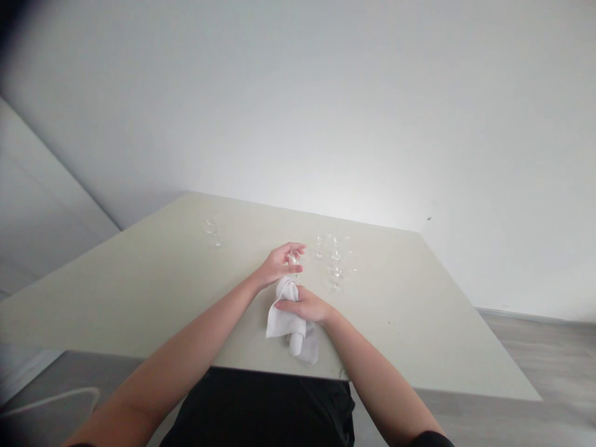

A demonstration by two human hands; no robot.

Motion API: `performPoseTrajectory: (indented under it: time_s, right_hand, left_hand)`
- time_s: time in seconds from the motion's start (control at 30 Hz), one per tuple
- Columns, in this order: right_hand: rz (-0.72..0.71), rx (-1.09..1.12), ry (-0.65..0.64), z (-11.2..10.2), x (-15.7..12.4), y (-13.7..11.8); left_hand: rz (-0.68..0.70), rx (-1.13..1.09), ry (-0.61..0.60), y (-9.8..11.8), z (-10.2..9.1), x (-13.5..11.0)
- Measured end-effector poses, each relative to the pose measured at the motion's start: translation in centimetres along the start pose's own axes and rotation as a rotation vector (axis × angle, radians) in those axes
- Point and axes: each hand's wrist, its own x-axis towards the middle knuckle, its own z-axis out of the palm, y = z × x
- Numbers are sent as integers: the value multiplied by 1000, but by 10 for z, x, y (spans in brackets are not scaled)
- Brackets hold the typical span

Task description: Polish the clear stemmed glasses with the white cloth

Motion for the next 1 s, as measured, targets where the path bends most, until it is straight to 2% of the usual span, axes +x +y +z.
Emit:
performPoseTrajectory:
  time_s: [1.0]
  right_hand:
    - [-44, -32, -26, 0, 0, -1]
  left_hand:
    - [-1, -11, -10, -1, 0, 0]
